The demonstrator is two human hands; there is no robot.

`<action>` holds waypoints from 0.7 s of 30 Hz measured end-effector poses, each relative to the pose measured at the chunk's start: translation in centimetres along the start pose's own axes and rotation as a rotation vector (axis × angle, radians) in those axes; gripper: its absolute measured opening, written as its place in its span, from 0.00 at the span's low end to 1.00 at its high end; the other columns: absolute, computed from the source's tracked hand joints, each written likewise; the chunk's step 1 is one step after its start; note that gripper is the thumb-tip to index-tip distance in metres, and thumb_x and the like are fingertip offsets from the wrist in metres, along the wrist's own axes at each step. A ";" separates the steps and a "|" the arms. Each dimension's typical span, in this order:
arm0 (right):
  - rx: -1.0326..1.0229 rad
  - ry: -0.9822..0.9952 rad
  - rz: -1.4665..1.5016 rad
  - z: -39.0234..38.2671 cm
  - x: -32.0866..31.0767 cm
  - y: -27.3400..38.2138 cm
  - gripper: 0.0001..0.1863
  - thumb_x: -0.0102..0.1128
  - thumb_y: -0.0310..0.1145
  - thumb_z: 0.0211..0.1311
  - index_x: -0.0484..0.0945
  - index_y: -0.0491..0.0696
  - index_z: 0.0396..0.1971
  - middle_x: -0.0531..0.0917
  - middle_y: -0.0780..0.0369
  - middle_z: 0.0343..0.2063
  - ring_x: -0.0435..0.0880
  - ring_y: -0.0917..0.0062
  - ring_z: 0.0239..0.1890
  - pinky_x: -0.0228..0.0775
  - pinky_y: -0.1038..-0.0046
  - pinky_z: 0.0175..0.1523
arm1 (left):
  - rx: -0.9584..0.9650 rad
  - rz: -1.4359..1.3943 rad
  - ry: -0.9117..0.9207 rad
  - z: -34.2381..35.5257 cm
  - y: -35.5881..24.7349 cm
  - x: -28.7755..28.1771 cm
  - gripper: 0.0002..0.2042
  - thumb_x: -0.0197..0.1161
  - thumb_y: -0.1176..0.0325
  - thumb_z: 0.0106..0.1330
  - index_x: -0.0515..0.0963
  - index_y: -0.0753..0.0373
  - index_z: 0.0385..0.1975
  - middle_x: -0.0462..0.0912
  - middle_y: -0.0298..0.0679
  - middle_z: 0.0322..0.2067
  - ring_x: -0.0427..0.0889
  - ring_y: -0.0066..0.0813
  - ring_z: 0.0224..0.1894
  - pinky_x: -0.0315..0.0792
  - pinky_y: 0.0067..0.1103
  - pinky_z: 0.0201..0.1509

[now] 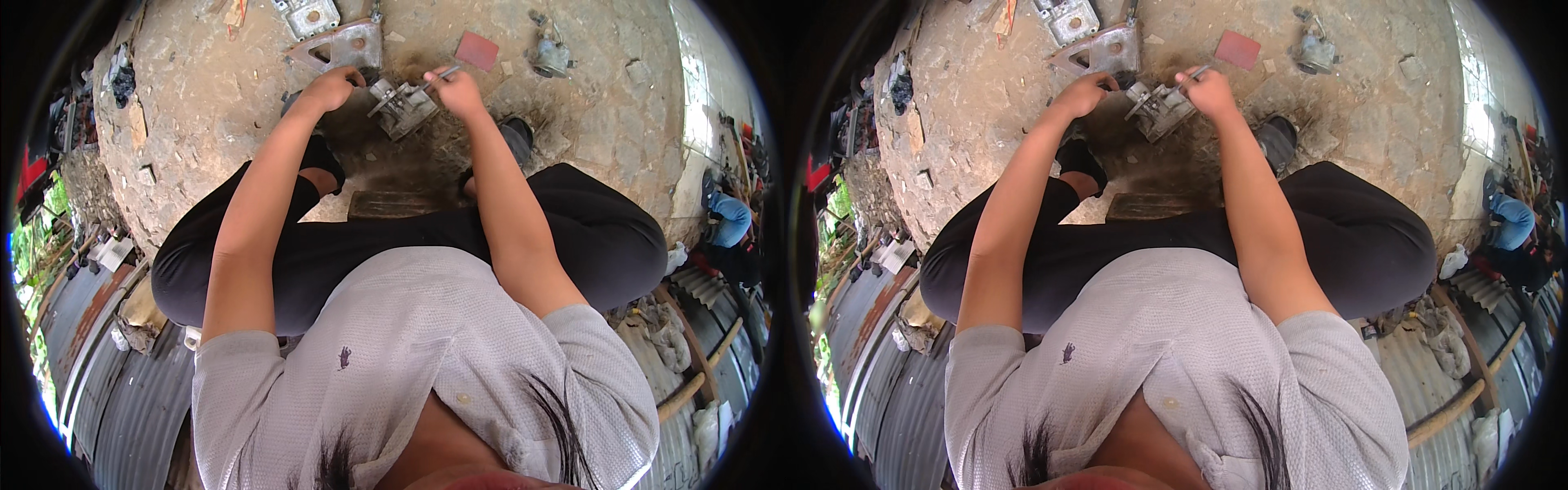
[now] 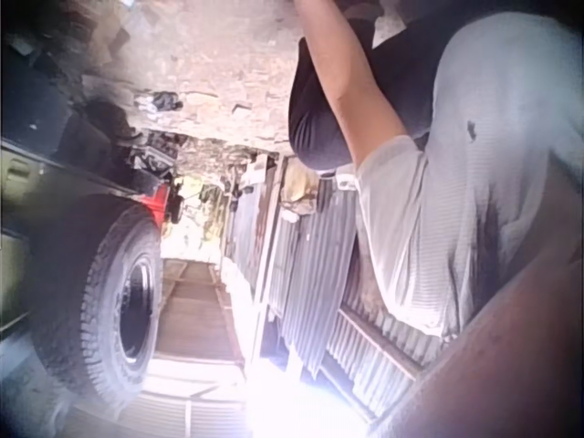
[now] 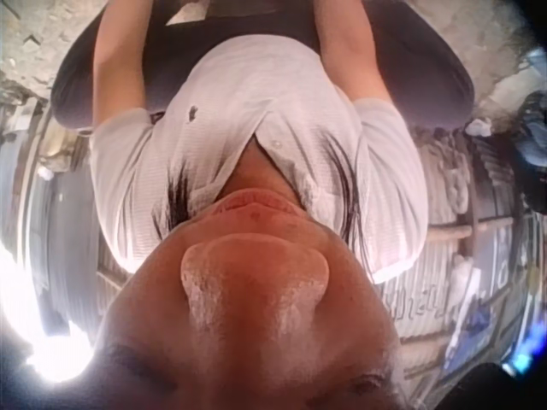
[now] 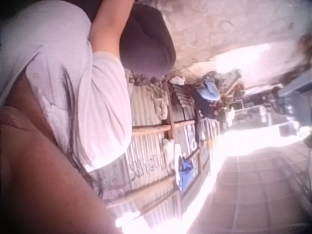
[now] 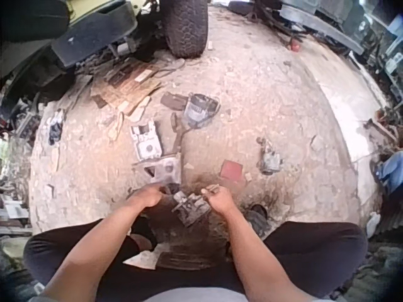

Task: The person sits on the ground and uses a screwdriver to adjust and tighten screws on a small mechanical part. They repeatedly reposition the part and use the tool to manipulate internal components.

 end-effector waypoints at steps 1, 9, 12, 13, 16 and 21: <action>-0.005 -0.017 -0.049 -0.4 0.5 0.1 0.17 0.68 0.49 0.68 0.90 0.50 0.42 0.91 0.54 0.36 0.89 0.54 0.44 0.79 0.58 0.50 | 0.004 -0.004 -0.009 0.0 0.4 0.2 0.16 0.59 0.71 0.64 0.85 0.56 0.50 0.87 0.49 0.46 0.84 0.43 0.50 0.75 0.32 0.57; 0.103 0.040 0.049 0.9 0.5 0.4 0.18 0.67 0.47 0.69 0.90 0.46 0.42 0.91 0.54 0.33 0.90 0.56 0.42 0.78 0.60 0.51 | 0.062 0.007 -0.025 0.8 1.3 0.5 0.18 0.57 0.73 0.61 0.85 0.58 0.50 0.87 0.51 0.49 0.83 0.47 0.55 0.74 0.33 0.60; 0.096 0.010 0.017 1.4 0.7 -0.2 0.18 0.66 0.46 0.69 0.90 0.46 0.42 0.91 0.55 0.33 0.90 0.58 0.42 0.78 0.61 0.50 | 0.057 0.004 -0.061 1.2 1.8 0.8 0.19 0.56 0.74 0.60 0.85 0.58 0.50 0.87 0.51 0.50 0.83 0.48 0.56 0.74 0.34 0.60; 0.086 -0.024 -0.028 1.1 0.5 0.2 0.17 0.66 0.46 0.69 0.90 0.46 0.42 0.92 0.55 0.33 0.90 0.58 0.42 0.78 0.62 0.50 | 0.065 0.002 -0.043 1.2 1.7 0.7 0.19 0.56 0.74 0.60 0.85 0.58 0.50 0.87 0.50 0.51 0.83 0.47 0.57 0.74 0.34 0.61; 0.099 0.008 -0.023 0.9 0.4 0.6 0.17 0.66 0.45 0.69 0.90 0.47 0.44 0.92 0.55 0.33 0.91 0.60 0.42 0.78 0.62 0.50 | -0.003 -0.012 -0.032 0.5 0.4 0.6 0.19 0.56 0.74 0.61 0.85 0.57 0.50 0.87 0.49 0.51 0.83 0.46 0.57 0.73 0.34 0.62; 0.136 0.010 -0.081 1.0 0.6 -0.1 0.17 0.66 0.46 0.69 0.90 0.49 0.45 0.92 0.55 0.34 0.91 0.61 0.42 0.78 0.63 0.50 | 0.008 0.029 -0.058 0.8 0.5 0.7 0.19 0.56 0.73 0.62 0.85 0.55 0.51 0.86 0.48 0.53 0.82 0.46 0.59 0.73 0.35 0.63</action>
Point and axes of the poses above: each hand's wrist, its own z-axis towards the middle knuckle, its own x-axis out of the palm, y = z × x, the point moved 3 cm from there along z, towards the middle knuckle
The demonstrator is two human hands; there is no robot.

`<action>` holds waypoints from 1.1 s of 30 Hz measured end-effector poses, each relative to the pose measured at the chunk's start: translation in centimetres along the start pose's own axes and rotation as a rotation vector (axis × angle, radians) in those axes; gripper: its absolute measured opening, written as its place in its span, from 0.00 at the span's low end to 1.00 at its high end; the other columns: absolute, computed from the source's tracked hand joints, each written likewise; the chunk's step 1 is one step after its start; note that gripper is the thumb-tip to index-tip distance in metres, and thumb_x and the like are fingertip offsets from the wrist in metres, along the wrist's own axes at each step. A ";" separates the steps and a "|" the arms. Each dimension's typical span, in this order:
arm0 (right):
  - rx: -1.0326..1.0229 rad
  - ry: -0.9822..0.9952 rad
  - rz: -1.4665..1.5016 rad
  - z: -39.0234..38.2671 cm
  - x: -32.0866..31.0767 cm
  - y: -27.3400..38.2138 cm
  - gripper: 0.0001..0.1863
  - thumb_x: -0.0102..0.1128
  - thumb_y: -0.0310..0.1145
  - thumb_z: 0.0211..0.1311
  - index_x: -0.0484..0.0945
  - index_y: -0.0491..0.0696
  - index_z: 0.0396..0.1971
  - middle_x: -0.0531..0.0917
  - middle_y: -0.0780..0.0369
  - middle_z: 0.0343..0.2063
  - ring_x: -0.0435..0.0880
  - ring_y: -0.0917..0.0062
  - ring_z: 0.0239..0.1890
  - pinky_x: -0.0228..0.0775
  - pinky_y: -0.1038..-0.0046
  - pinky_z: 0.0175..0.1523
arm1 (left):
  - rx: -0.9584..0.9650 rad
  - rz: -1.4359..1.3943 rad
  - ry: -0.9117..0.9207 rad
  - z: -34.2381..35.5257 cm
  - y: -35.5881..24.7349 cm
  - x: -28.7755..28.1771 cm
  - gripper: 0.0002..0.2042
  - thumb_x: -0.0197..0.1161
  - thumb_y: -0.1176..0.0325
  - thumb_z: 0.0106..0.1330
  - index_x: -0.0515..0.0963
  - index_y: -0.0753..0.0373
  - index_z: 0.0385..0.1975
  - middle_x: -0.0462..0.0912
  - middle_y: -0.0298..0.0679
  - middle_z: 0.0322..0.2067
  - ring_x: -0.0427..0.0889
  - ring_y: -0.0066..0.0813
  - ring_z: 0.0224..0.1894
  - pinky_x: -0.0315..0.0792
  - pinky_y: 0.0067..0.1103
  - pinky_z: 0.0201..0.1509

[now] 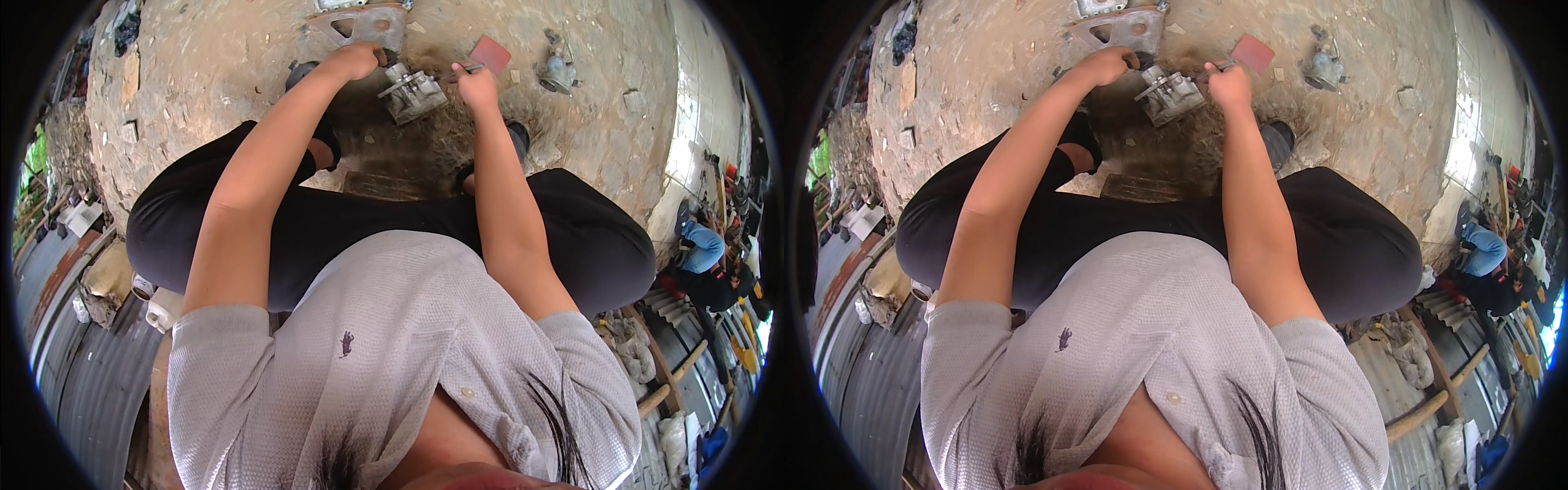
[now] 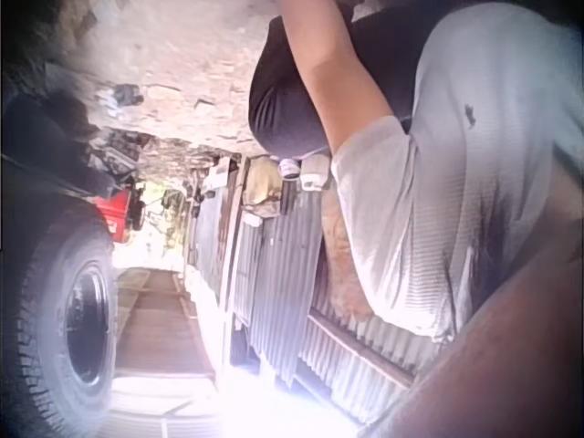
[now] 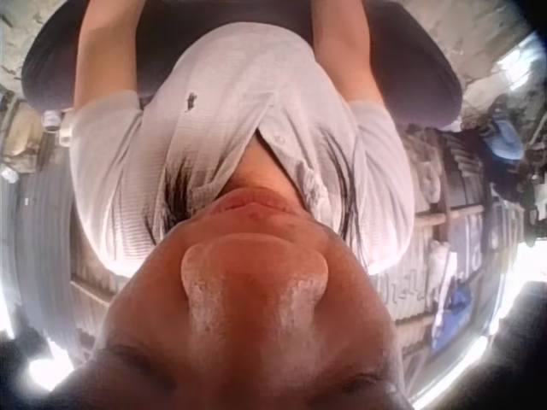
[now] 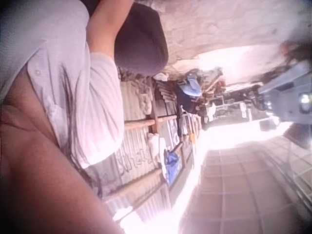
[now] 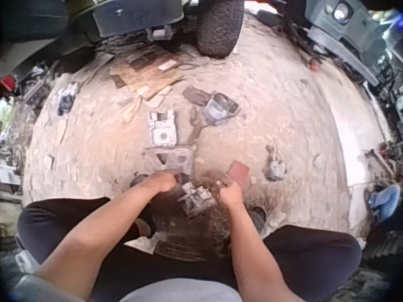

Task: The person sits on the ground and uses a screwdriver to adjust and tighten screws on a small mechanical part. They repeatedly reposition the part and use the tool to manipulate internal components.

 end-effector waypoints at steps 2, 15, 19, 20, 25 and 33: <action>-0.057 -0.098 -0.145 -1.0 -0.3 0.7 0.17 0.66 0.47 0.68 0.90 0.49 0.45 0.92 0.55 0.35 0.91 0.61 0.42 0.78 0.63 0.50 | 0.003 0.014 -0.021 0.0 0.8 0.4 0.19 0.55 0.73 0.63 0.85 0.55 0.51 0.86 0.47 0.54 0.82 0.46 0.60 0.73 0.35 0.64; -0.151 0.196 0.220 -0.7 -0.5 0.1 0.20 0.68 0.51 0.68 0.90 0.52 0.48 0.89 0.46 0.36 0.89 0.48 0.45 0.80 0.55 0.51 | 0.007 0.006 -0.040 1.6 1.3 1.3 0.18 0.54 0.75 0.64 0.86 0.57 0.50 0.88 0.44 0.52 0.84 0.44 0.56 0.75 0.33 0.59; -0.168 -0.166 -0.352 -0.4 -0.5 0.8 0.17 0.68 0.45 0.70 0.89 0.45 0.44 0.92 0.52 0.33 0.92 0.60 0.39 0.80 0.62 0.46 | -0.016 -0.026 -0.035 0.9 1.2 1.2 0.18 0.54 0.76 0.64 0.86 0.57 0.50 0.88 0.45 0.52 0.84 0.44 0.58 0.74 0.33 0.62; -0.153 -0.138 -0.300 -0.2 -0.6 1.0 0.17 0.68 0.46 0.69 0.90 0.47 0.44 0.92 0.52 0.35 0.92 0.59 0.41 0.80 0.61 0.48 | -0.026 -0.045 -0.036 0.7 1.2 1.2 0.18 0.54 0.76 0.64 0.86 0.57 0.50 0.88 0.45 0.52 0.84 0.44 0.58 0.74 0.33 0.62; 0.075 0.191 0.265 2.1 0.3 0.1 0.19 0.66 0.49 0.68 0.90 0.52 0.49 0.89 0.46 0.44 0.86 0.46 0.50 0.77 0.53 0.56 | -0.002 -0.077 0.013 0.4 0.5 0.6 0.18 0.54 0.76 0.63 0.85 0.58 0.50 0.88 0.47 0.52 0.83 0.46 0.59 0.73 0.33 0.63; 0.194 -0.070 0.183 4.6 -1.6 -3.4 0.24 0.70 0.42 0.69 0.83 0.43 0.58 0.90 0.56 0.35 0.88 0.72 0.39 0.75 0.64 0.43 | 0.018 0.004 0.030 0.2 0.4 0.2 0.17 0.55 0.70 0.65 0.86 0.53 0.49 0.88 0.43 0.53 0.84 0.46 0.58 0.75 0.35 0.62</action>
Point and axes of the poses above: each hand's wrist, its own z-axis towards the middle knuckle, its own x-axis out of the palm, y = z × x, the point moved 3 cm from there along z, towards the middle knuckle
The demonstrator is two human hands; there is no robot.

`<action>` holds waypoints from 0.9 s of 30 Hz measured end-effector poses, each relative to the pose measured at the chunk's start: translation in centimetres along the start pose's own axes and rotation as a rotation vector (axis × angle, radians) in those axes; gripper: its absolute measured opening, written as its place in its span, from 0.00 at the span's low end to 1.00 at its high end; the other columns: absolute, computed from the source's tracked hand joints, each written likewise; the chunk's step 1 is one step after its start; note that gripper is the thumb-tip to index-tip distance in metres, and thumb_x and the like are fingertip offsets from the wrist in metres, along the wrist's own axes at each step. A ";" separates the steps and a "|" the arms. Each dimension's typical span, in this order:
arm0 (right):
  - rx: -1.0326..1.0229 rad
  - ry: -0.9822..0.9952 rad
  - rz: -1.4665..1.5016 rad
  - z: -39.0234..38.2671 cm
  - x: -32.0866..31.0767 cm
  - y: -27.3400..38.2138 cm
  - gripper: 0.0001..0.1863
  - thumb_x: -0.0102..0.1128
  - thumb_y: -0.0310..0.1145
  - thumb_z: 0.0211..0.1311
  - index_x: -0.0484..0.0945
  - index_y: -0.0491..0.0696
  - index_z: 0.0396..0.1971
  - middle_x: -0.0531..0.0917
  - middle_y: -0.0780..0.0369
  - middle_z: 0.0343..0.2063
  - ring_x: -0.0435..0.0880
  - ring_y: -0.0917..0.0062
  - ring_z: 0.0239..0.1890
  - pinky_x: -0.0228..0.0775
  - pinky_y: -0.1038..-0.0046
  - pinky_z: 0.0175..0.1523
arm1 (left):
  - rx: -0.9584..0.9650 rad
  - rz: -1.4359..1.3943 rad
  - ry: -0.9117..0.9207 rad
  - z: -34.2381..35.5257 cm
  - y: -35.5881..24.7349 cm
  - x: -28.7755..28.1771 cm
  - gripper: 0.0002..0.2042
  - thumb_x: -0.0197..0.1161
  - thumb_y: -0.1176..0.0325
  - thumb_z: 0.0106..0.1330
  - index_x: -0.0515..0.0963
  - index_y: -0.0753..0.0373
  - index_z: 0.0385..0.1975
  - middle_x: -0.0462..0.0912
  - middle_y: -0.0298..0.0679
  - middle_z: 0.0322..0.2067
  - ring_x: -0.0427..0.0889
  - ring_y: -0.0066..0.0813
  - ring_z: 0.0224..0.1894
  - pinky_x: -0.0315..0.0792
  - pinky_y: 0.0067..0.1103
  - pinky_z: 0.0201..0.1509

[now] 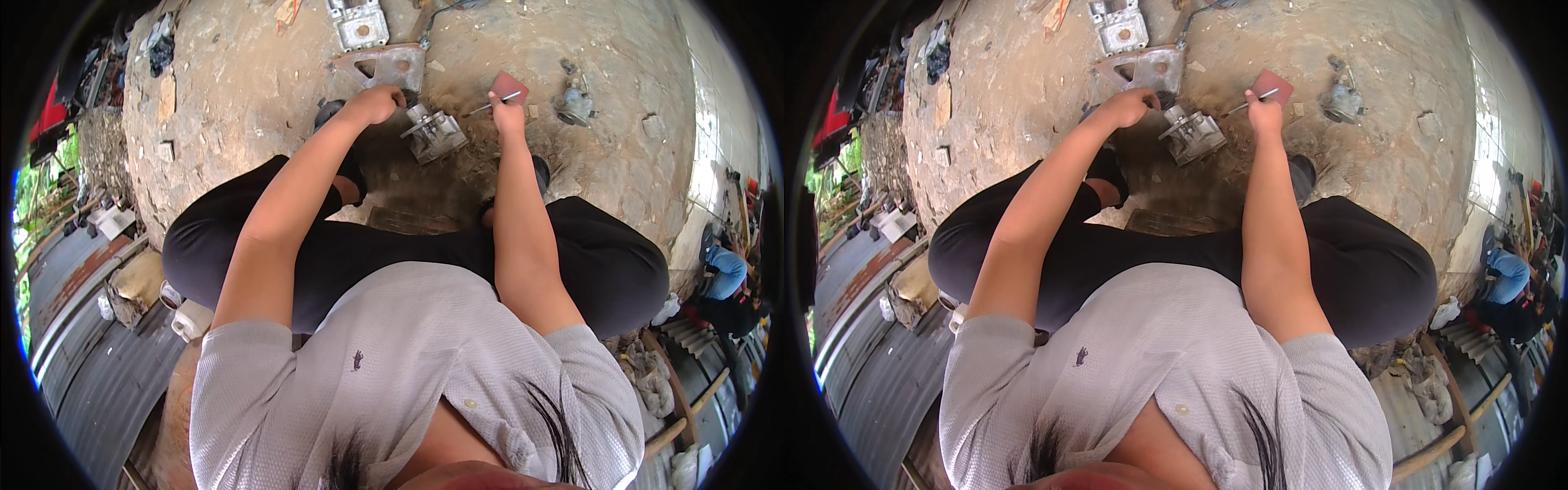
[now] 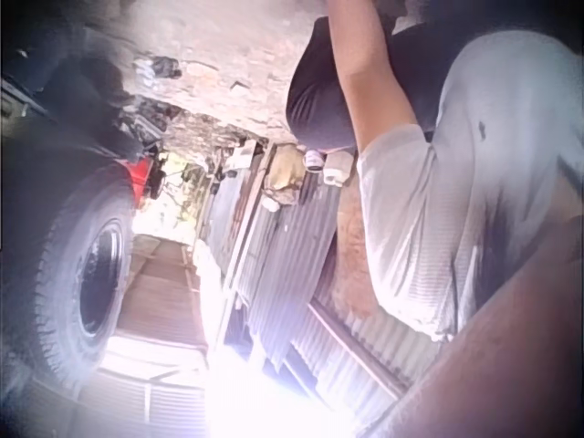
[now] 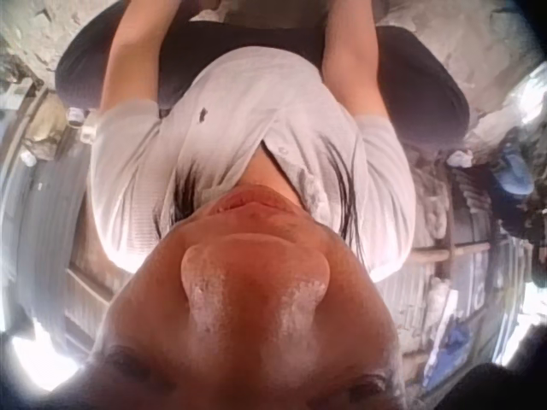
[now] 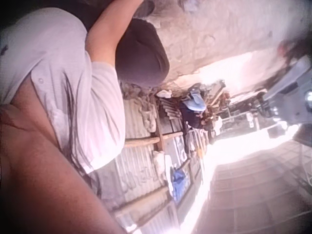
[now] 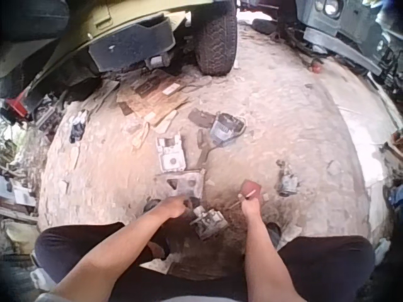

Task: The person sits on the ground and uses a screwdriver to adjust and tighten screws on a small mechanical part. They repeatedly reposition the part and use the tool to manipulate internal components.

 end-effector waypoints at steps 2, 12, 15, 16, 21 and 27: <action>0.077 0.160 0.281 0.4 0.4 -0.9 0.27 0.70 0.42 0.70 0.80 0.46 0.64 0.89 0.60 0.34 0.87 0.75 0.37 0.73 0.64 0.40 | -0.041 0.006 0.014 -0.5 -0.4 -0.3 0.17 0.55 0.70 0.65 0.85 0.52 0.50 0.87 0.43 0.55 0.83 0.46 0.60 0.75 0.34 0.63; -0.216 -0.253 -0.413 4.6 1.2 -5.1 0.37 0.72 0.47 0.62 0.74 0.57 0.71 0.77 0.60 0.69 0.72 0.57 0.71 0.66 0.50 0.72 | -0.076 0.003 0.037 -1.1 -1.2 -0.7 0.18 0.55 0.72 0.64 0.85 0.51 0.51 0.85 0.48 0.57 0.82 0.48 0.61 0.73 0.35 0.65; -0.208 -0.373 -0.510 4.2 2.1 -3.8 0.32 0.72 0.48 0.63 0.79 0.56 0.67 0.71 0.62 0.73 0.64 0.56 0.76 0.59 0.51 0.76 | -0.041 -0.010 0.031 -1.5 -1.2 -0.7 0.19 0.55 0.73 0.64 0.85 0.52 0.51 0.85 0.49 0.56 0.82 0.49 0.61 0.74 0.35 0.65; -0.195 -0.376 -0.510 3.8 2.1 -3.4 0.31 0.72 0.48 0.62 0.80 0.56 0.65 0.70 0.62 0.73 0.64 0.56 0.75 0.58 0.51 0.76 | -0.025 -0.008 0.026 -1.7 -0.8 -0.7 0.19 0.55 0.73 0.64 0.85 0.52 0.51 0.85 0.49 0.56 0.82 0.50 0.60 0.74 0.35 0.65; -0.094 -0.389 -0.413 2.1 1.1 -2.6 0.29 0.76 0.43 0.59 0.82 0.55 0.61 0.73 0.57 0.65 0.68 0.56 0.70 0.61 0.54 0.74 | 0.040 -0.096 0.008 -3.3 1.3 -0.3 0.13 0.61 0.70 0.71 0.83 0.55 0.53 0.83 0.49 0.58 0.80 0.50 0.62 0.72 0.35 0.66; -0.088 -0.455 -0.223 4.4 0.7 -4.1 0.27 0.74 0.32 0.57 0.83 0.54 0.59 0.74 0.52 0.59 0.70 0.52 0.66 0.67 0.54 0.70 | 0.011 -0.110 0.005 -3.6 2.1 0.1 0.13 0.60 0.66 0.75 0.81 0.53 0.56 0.86 0.50 0.51 0.83 0.47 0.56 0.73 0.33 0.63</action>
Point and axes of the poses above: each hand's wrist, its own z-axis towards the middle knuckle, its own x-axis out of the palm, y = z × x, the point moved 3 cm from there along z, towards the middle knuckle
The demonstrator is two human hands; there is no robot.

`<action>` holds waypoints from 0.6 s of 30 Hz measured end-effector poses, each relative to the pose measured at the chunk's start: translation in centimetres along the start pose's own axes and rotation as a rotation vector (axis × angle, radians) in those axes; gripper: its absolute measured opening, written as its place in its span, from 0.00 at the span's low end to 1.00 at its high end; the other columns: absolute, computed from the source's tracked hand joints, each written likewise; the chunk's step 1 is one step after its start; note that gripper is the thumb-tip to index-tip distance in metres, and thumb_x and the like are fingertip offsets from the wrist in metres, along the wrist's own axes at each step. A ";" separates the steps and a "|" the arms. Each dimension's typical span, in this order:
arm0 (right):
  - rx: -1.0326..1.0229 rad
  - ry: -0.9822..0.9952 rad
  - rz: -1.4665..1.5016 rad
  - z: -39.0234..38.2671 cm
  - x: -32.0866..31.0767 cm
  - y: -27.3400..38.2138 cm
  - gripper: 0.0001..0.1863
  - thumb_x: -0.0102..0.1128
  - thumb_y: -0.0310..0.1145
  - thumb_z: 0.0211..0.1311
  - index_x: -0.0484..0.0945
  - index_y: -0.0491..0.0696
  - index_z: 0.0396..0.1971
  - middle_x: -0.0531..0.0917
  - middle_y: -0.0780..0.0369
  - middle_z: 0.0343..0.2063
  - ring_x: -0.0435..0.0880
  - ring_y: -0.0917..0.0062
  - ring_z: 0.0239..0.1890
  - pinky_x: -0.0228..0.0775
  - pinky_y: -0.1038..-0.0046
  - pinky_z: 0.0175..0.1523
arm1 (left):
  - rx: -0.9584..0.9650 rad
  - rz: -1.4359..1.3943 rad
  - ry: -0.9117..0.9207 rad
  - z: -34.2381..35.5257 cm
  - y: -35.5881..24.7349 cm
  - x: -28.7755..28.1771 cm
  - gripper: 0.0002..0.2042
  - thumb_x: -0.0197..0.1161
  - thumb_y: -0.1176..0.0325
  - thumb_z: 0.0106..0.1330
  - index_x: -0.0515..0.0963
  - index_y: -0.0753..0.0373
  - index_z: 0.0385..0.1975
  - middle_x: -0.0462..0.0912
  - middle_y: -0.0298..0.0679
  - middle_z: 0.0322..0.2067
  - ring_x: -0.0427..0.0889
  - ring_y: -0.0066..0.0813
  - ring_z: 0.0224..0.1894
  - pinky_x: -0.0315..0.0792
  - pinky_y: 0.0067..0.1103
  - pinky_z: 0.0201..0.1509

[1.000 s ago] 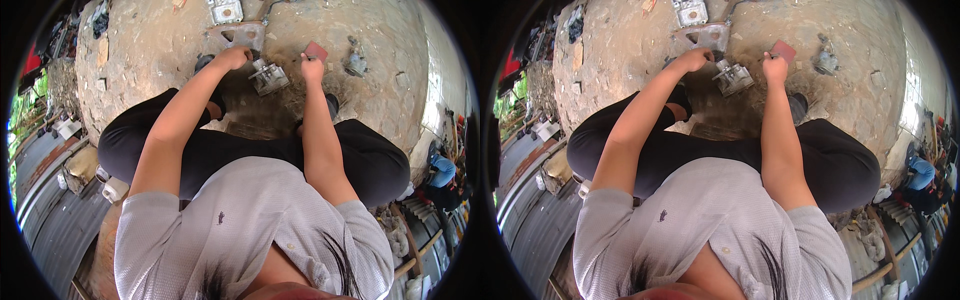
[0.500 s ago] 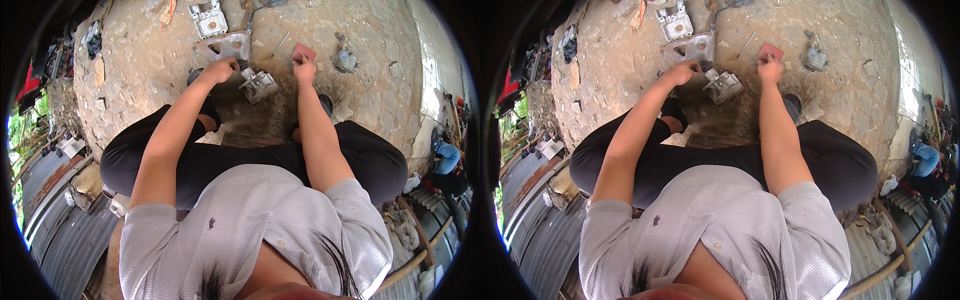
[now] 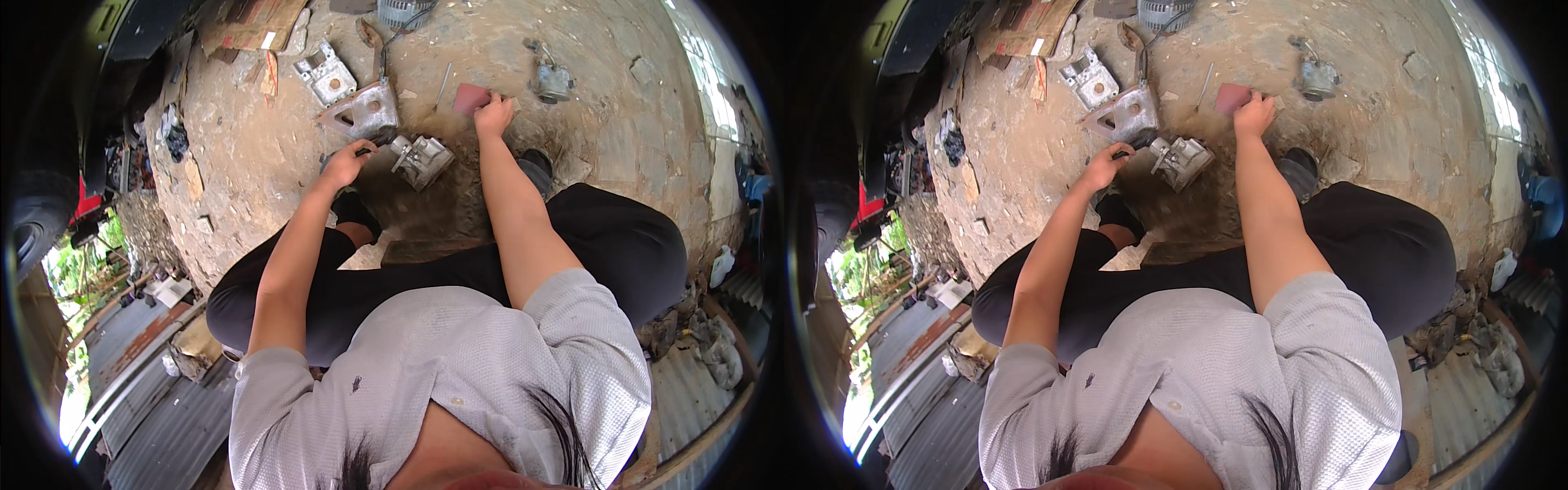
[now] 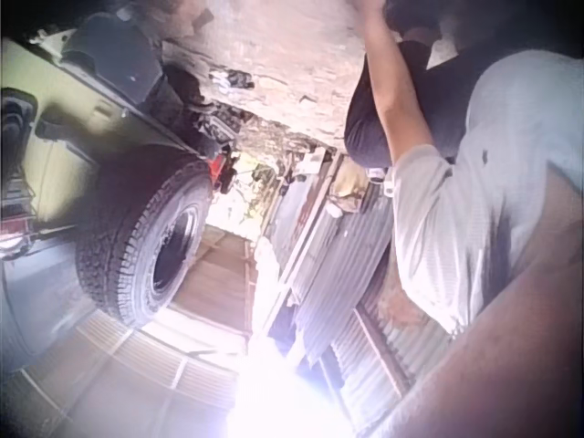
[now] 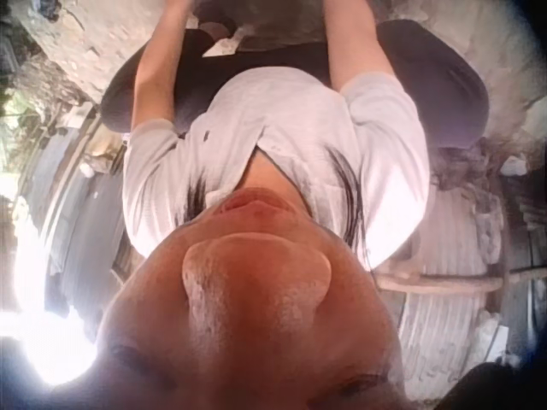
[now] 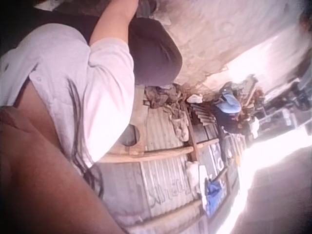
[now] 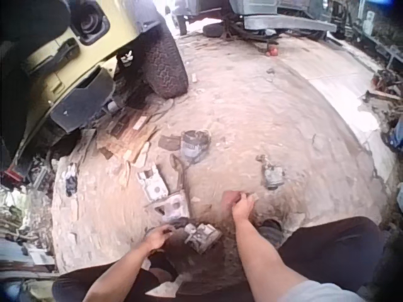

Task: The person sits on the ground and uses a screwdriver to adjust and tighten screws on a small mechanical part. They repeatedly reposition the part and use the tool to manipulate internal components.

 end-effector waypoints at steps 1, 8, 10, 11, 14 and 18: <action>0.026 0.002 -0.002 -0.6 0.2 0.4 0.27 0.73 0.31 0.57 0.83 0.53 0.59 0.74 0.52 0.59 0.70 0.51 0.66 0.67 0.54 0.69 | -0.041 0.011 0.000 -0.1 -0.2 -0.2 0.13 0.60 0.66 0.75 0.81 0.53 0.56 0.86 0.50 0.49 0.84 0.47 0.56 0.73 0.33 0.63; 0.219 -0.035 0.073 -0.5 1.2 0.4 0.36 0.80 0.35 0.52 0.79 0.57 0.64 0.70 0.53 0.64 0.67 0.52 0.70 0.67 0.55 0.71 | -0.075 0.326 0.037 0.0 -6.8 -0.9 0.14 0.57 0.65 0.75 0.81 0.48 0.57 0.87 0.50 0.51 0.84 0.50 0.57 0.75 0.38 0.62; 0.335 0.031 0.113 -1.6 0.4 2.0 0.38 0.79 0.36 0.52 0.77 0.58 0.66 0.70 0.53 0.64 0.67 0.53 0.70 0.66 0.54 0.71 | -0.100 0.423 0.005 -1.0 -8.0 -0.6 0.14 0.57 0.64 0.76 0.81 0.46 0.57 0.87 0.50 0.51 0.84 0.51 0.58 0.76 0.40 0.63; 0.392 0.068 0.131 -2.3 -0.1 2.8 0.38 0.79 0.36 0.52 0.76 0.59 0.67 0.70 0.53 0.65 0.67 0.54 0.71 0.66 0.53 0.71 | -0.111 0.445 -0.020 -1.6 -8.3 -0.3 0.14 0.57 0.64 0.76 0.81 0.45 0.57 0.87 0.50 0.52 0.84 0.51 0.58 0.76 0.41 0.63; 0.489 0.140 0.126 -2.9 -0.8 3.9 0.40 0.78 0.36 0.53 0.73 0.59 0.69 0.71 0.54 0.65 0.69 0.55 0.70 0.66 0.52 0.71 | -0.129 0.496 -0.061 -2.9 -10.2 0.5 0.14 0.57 0.62 0.76 0.81 0.45 0.57 0.87 0.50 0.51 0.84 0.52 0.58 0.76 0.42 0.62; 0.473 0.058 0.160 -2.4 0.9 3.3 0.34 0.74 0.35 0.57 0.75 0.57 0.66 0.74 0.53 0.64 0.74 0.53 0.65 0.68 0.51 0.67 | -0.085 0.502 -0.094 -3.7 -11.0 1.1 0.13 0.57 0.63 0.76 0.80 0.45 0.57 0.87 0.53 0.50 0.83 0.57 0.56 0.76 0.45 0.61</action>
Point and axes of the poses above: each hand's wrist, its own z-axis towards the middle knuckle, its own x-axis out of the palm, y = z × x, the point moved 3 cm from there along z, towards the middle knuckle
